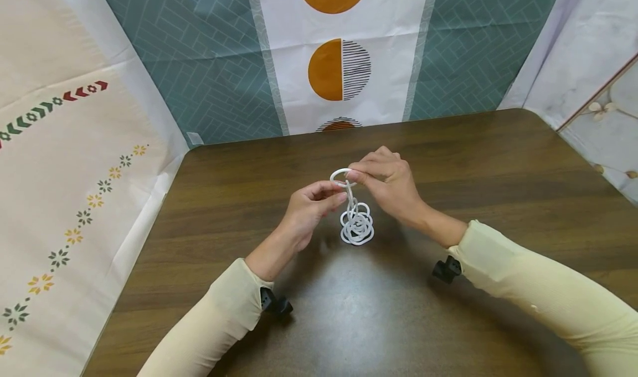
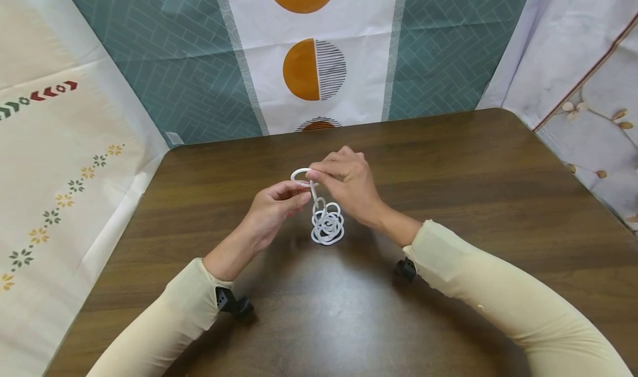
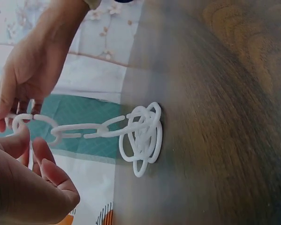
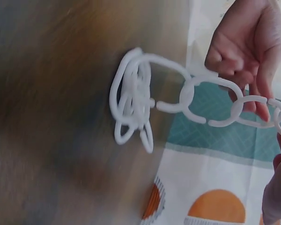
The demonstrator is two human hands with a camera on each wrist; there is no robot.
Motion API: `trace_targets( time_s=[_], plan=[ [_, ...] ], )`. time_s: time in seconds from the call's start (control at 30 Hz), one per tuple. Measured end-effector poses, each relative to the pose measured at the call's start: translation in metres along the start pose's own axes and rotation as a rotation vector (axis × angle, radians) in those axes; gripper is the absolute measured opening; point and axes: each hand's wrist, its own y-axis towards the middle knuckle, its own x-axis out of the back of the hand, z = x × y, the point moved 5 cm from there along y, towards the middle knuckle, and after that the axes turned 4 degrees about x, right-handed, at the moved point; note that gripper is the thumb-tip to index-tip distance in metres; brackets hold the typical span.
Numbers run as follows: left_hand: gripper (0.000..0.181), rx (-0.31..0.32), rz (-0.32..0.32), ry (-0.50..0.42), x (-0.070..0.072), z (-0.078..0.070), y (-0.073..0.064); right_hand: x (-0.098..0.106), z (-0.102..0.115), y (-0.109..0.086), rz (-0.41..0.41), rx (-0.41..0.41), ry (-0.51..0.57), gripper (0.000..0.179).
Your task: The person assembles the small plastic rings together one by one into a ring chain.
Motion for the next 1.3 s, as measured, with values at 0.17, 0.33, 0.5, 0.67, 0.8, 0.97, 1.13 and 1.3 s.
trace_targets(
  time_s=[0.17, 0.33, 0.5, 0.67, 0.8, 0.97, 1.13, 1.3],
  plan=[
    [0.017, -0.052, -0.018, -0.069, -0.001, -0.004, 0.0, -0.003, -0.002, -0.001, -0.009, -0.182, 0.096, 0.008],
    [0.011, -0.096, -0.042, -0.113, 0.0, -0.006, -0.001, -0.004, -0.009, -0.003, -0.027, -0.334, 0.159, 0.011],
    [0.011, -0.118, -0.051, -0.189, 0.002, -0.011, -0.001, -0.002, -0.016, -0.007, 0.059, -0.371, 0.136, 0.014],
    [0.007, -0.137, -0.056, -0.254, 0.007, -0.017, -0.001, 0.006, -0.031, -0.017, 0.33, -0.378, 0.01, 0.01],
    [0.009, -0.121, -0.079, -0.28, 0.011, -0.018, -0.001, 0.009, -0.047, -0.03, 0.597, -0.39, -0.083, 0.01],
    [0.007, -0.105, -0.101, -0.291, 0.013, -0.017, -0.002, 0.007, -0.06, -0.047, 0.83, -0.362, -0.144, 0.015],
    [0.006, -0.094, -0.108, -0.306, 0.014, -0.017, -0.002, 0.002, -0.062, -0.057, 0.919, -0.279, -0.211, 0.022],
    [0.008, -0.089, -0.111, -0.31, 0.016, -0.017, -0.002, -0.001, -0.062, -0.06, 0.899, -0.203, -0.271, 0.026]
  ],
)
